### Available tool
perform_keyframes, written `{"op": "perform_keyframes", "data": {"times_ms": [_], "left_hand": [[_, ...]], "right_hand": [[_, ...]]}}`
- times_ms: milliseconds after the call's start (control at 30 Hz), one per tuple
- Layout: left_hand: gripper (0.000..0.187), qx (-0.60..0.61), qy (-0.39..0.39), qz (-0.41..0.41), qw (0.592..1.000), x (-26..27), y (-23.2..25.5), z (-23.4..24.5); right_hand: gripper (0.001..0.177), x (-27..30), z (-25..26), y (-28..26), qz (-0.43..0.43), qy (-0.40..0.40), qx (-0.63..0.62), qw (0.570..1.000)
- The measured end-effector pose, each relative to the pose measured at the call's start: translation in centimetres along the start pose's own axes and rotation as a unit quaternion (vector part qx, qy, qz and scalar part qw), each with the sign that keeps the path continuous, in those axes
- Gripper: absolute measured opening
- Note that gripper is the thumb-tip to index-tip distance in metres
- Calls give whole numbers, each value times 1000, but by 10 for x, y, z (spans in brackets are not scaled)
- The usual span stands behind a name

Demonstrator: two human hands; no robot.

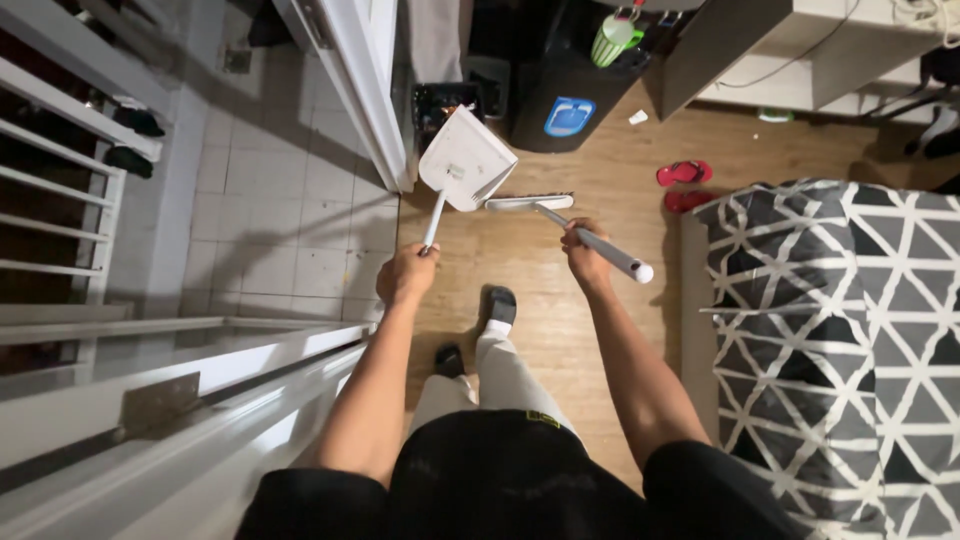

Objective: The recorder uses a dustpan and a squeegee to clean debris from the floor.

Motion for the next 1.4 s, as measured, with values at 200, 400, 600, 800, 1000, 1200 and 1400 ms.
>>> {"op": "perform_keyframes", "data": {"times_ms": [200, 400, 600, 800, 1000, 1200, 1400], "left_hand": [[36, -16, -8, -39, 999, 9, -20, -6], [37, -80, -12, -66, 994, 31, -20, -12], [38, -90, -18, -52, 994, 21, -22, -40], [39, -137, -24, -56, 989, 2, -18, -67], [37, -190, -2, -88, 978, -38, -25, -97], [42, -253, -48, -96, 962, -65, -4, -106], [41, -290, -44, -150, 944, -103, 37, -103]], "right_hand": [[10, 54, 6, 9, -43, 29, -24, 998], [9, 82, 11, 32, -54, 26, -48, 997], [9, 98, 10, 42, -95, 36, -48, 994], [10, 100, 11, 60, -135, 34, -29, 990], [9, 96, 4, 89, -143, 18, -59, 988], [10, 94, -10, 125, -131, 12, -66, 989], [13, 93, -25, 137, -186, 9, -29, 982]]}}
Point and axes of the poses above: each hand's wrist, its own x-axis away from the middle knuckle, its own z-axis out of the back of the hand, y = z × x, the point moved 8 cm from there along -x, towards the middle knuckle, and after that the axes turned 6 degrees about z, right-handed, at the moved point
